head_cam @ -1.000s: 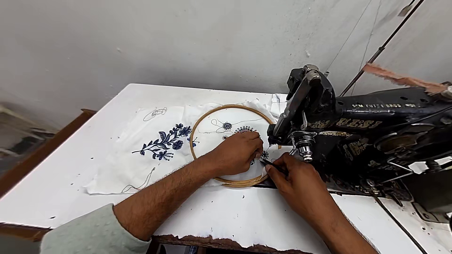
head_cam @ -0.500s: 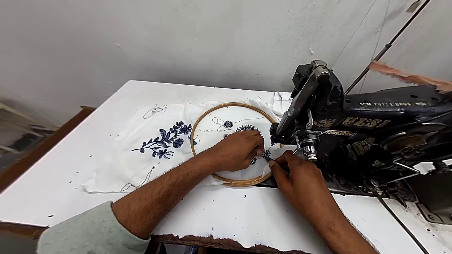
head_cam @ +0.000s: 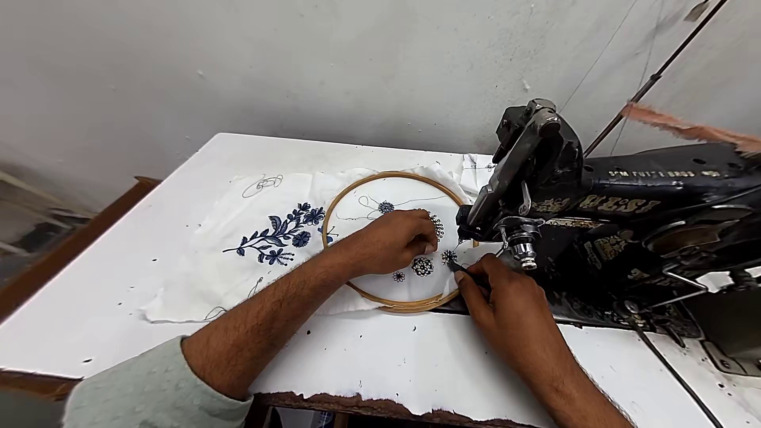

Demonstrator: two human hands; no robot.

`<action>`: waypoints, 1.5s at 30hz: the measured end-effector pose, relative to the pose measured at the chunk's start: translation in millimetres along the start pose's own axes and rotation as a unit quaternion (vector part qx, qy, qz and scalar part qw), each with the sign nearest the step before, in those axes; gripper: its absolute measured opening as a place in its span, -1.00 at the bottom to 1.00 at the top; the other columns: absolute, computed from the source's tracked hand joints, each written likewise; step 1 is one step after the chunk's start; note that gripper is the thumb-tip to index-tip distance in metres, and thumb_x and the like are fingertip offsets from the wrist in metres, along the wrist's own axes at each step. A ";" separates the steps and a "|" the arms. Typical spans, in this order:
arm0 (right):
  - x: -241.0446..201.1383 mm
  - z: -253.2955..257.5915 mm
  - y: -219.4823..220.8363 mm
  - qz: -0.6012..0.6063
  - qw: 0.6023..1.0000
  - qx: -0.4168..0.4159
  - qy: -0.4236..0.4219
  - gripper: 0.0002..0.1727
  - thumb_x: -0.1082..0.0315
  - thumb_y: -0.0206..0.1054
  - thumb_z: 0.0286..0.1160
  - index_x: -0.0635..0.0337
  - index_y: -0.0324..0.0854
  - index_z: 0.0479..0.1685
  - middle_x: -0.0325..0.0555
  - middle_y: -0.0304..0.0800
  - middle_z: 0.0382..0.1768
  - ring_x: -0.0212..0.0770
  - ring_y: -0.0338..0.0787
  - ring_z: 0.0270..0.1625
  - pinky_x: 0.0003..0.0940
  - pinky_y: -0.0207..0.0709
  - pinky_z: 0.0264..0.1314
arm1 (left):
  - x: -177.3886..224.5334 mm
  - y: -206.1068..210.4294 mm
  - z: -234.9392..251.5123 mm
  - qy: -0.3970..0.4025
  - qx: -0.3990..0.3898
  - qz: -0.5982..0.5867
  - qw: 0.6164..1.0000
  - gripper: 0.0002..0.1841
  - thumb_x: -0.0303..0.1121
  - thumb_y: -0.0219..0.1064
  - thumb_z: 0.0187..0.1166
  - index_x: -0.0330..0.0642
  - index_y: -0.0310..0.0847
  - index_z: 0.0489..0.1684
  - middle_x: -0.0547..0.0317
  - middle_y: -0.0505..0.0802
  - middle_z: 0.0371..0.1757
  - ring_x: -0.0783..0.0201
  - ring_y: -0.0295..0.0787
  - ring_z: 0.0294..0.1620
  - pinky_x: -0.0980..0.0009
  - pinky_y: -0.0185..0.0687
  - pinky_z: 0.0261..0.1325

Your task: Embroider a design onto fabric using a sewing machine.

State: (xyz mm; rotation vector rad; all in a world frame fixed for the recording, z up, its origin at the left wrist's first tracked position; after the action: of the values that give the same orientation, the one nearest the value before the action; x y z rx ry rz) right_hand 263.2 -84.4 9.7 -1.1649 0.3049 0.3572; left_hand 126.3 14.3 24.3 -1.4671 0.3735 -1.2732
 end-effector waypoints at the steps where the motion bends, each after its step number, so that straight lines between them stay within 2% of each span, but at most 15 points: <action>1: 1.4 -0.3 0.6 0.001 1.000 0.001 0.002 -0.75 0.05 0.26 0.59 -0.02 0.63 -0.33 -0.41 0.47 -0.66 -0.41 0.51 -0.62 -0.40 0.38 -0.59 | 0.3 -0.2 -1.1 0.006 -0.009 0.005 1.000 -0.89 -0.40 0.37 0.64 -0.18 0.84 -0.16 0.19 0.77 -0.13 0.38 0.72 -0.14 0.42 0.68 0.01; 5: 1.6 -0.4 2.2 0.006 1.000 0.003 0.008 -0.73 0.00 0.25 0.57 -0.02 0.65 -0.25 -0.42 0.48 -0.65 -0.40 0.50 -0.62 -0.40 0.39 -0.59 | 18.7 5.9 -2.8 0.029 -0.013 0.126 0.991 -0.89 -0.42 0.36 0.59 -0.12 0.79 -0.31 0.20 0.75 -0.15 0.27 0.71 -0.06 0.31 0.69 0.06; 8: -1.1 -0.5 4.1 0.016 1.000 -0.006 0.011 -0.70 -0.05 0.27 0.51 -0.04 0.68 -0.18 -0.46 0.51 -0.65 -0.43 0.52 -0.62 -0.40 0.42 -0.59 | 21.4 14.7 -2.1 0.020 -0.018 0.177 0.984 -0.96 -0.44 0.34 0.50 -0.16 0.71 -0.27 0.13 0.75 -0.10 0.17 0.73 0.00 0.22 0.70 0.04; 10: -2.0 -0.1 4.8 0.023 1.000 -0.016 0.013 -0.69 -0.08 0.28 0.47 -0.06 0.67 -0.19 -0.47 0.51 -0.65 -0.44 0.51 -0.62 -0.41 0.40 -0.59 | 11.6 13.1 -1.3 -0.019 -0.029 0.116 0.993 -0.90 -0.43 0.24 0.63 -0.20 0.67 -0.16 0.09 0.72 -0.07 0.16 0.72 0.00 0.18 0.70 0.05; 13: -1.6 1.4 4.4 0.045 0.999 -0.024 0.016 -0.71 -0.07 0.30 0.50 -0.07 0.66 -0.23 -0.48 0.50 -0.66 -0.47 0.49 -0.65 -0.44 0.39 -0.60 | -8.5 -2.5 -1.2 -0.073 0.008 -0.035 0.997 -0.81 -0.42 0.08 0.79 -0.25 0.60 -0.15 0.08 0.67 -0.16 0.22 0.66 -0.16 0.22 0.63 -0.04; 16: -5.4 5.1 4.6 0.036 0.998 -0.039 0.016 -0.72 -0.04 0.29 0.59 -0.06 0.65 -0.29 -0.43 0.51 -0.66 -0.41 0.55 -0.62 -0.37 0.42 -0.57 | -24.9 -9.0 -2.8 -0.122 0.042 -0.125 0.984 -0.79 -0.38 0.07 0.84 -0.27 0.56 -0.15 0.11 0.67 -0.35 0.30 0.62 -0.39 0.34 0.56 -0.27; 18: -8.3 8.6 5.3 0.021 0.999 -0.047 0.011 -0.70 -0.04 0.28 0.61 -0.05 0.66 -0.30 -0.40 0.54 -0.64 -0.36 0.59 -0.57 -0.32 0.46 -0.53 | -26.0 -8.1 -3.2 -0.133 0.030 -0.147 0.980 -0.80 -0.36 0.09 0.85 -0.26 0.57 -0.11 0.13 0.67 -0.40 0.34 0.60 -0.44 0.40 0.54 -0.31; 20: -10.8 11.5 5.9 0.007 0.999 -0.053 0.008 -0.69 -0.04 0.27 0.62 -0.05 0.66 -0.32 -0.38 0.57 -0.62 -0.34 0.63 -0.54 -0.29 0.48 -0.50 | -23.5 -6.1 -2.6 -0.111 0.020 -0.143 0.983 -0.84 -0.38 0.17 0.80 -0.24 0.61 -0.13 0.17 0.70 -0.39 0.38 0.62 -0.41 0.42 0.57 -0.25; 24: -12.5 15.1 7.8 -0.015 0.997 -0.070 -0.003 -0.68 -0.04 0.25 0.64 -0.05 0.65 -0.35 -0.36 0.60 -0.61 -0.30 0.67 -0.50 -0.23 0.52 -0.46 | -11.3 -0.1 -0.8 0.002 -0.002 -0.055 0.998 -0.86 -0.36 0.38 0.65 -0.16 0.82 -0.04 0.22 0.79 -0.13 0.43 0.68 -0.23 0.45 0.64 -0.09; 26: -12.7 15.5 8.3 -0.019 0.997 -0.068 -0.009 -0.68 -0.04 0.26 0.63 -0.05 0.65 -0.35 -0.36 0.61 -0.61 -0.30 0.68 -0.50 -0.22 0.53 -0.45 | -5.8 3.5 0.2 0.019 -0.014 -0.022 0.999 -0.90 -0.35 0.42 0.61 -0.12 0.85 -0.16 0.23 0.77 -0.13 0.42 0.66 -0.23 0.43 0.63 -0.11; 31: -15.9 16.0 9.5 -0.024 0.997 -0.066 -0.024 -0.68 -0.06 0.28 0.63 -0.04 0.65 -0.32 -0.34 0.62 -0.59 -0.28 0.69 -0.48 -0.22 0.54 -0.45 | -0.8 10.0 0.2 0.001 -0.047 0.050 0.998 -0.88 -0.39 0.29 0.65 -0.16 0.71 -0.26 0.18 0.70 -0.15 0.26 0.67 -0.13 0.25 0.65 -0.03; 35: -16.1 18.1 11.6 -0.026 0.997 -0.068 -0.035 -0.69 -0.04 0.28 0.65 -0.04 0.66 -0.29 -0.33 0.63 -0.57 -0.27 0.71 -0.46 -0.20 0.55 -0.42 | 0.6 11.7 0.2 -0.004 -0.053 0.079 0.996 -0.89 -0.41 0.26 0.65 -0.16 0.68 -0.25 0.17 0.68 -0.16 0.24 0.67 -0.10 0.24 0.65 0.01; 40: -17.4 18.8 12.2 -0.010 0.998 -0.044 -0.051 -0.73 0.04 0.26 0.64 -0.05 0.64 -0.35 -0.37 0.59 -0.62 -0.31 0.67 -0.52 -0.24 0.50 -0.49 | 1.6 12.0 0.0 -0.003 -0.054 0.083 0.995 -0.88 -0.41 0.23 0.66 -0.16 0.66 -0.26 0.16 0.68 -0.15 0.23 0.67 -0.09 0.23 0.65 0.02; 42: -15.8 15.7 9.0 0.005 0.998 -0.027 -0.054 -0.73 0.03 0.25 0.62 -0.07 0.65 -0.37 -0.41 0.57 -0.63 -0.35 0.63 -0.56 -0.29 0.48 -0.54 | -1.6 8.5 -0.2 -0.014 -0.038 0.048 0.998 -0.85 -0.40 0.20 0.70 -0.17 0.67 -0.23 0.16 0.68 -0.15 0.25 0.66 -0.11 0.25 0.65 0.00; 45: -7.4 6.2 0.4 -0.008 0.999 -0.007 -0.043 -0.65 -0.08 0.17 0.64 -0.10 0.63 -0.37 -0.42 0.49 -0.65 -0.37 0.53 -0.60 -0.33 0.39 -0.60 | -12.4 -9.0 -1.7 -0.022 0.069 -0.014 0.997 -0.84 -0.43 0.19 0.73 -0.23 0.71 -0.09 0.13 0.72 -0.15 0.30 0.68 -0.16 0.32 0.67 -0.02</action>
State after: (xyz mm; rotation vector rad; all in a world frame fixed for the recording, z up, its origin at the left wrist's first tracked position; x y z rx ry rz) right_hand 256.7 -79.3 14.7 -1.1627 0.2180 0.3948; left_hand 116.7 26.3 25.4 -1.3858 0.2312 -1.2615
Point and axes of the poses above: each hand's wrist, its own z-axis towards the middle knuckle, its own y-axis out of the palm, x = y × z, the point moved 8 cm from there along z, towards the middle knuckle
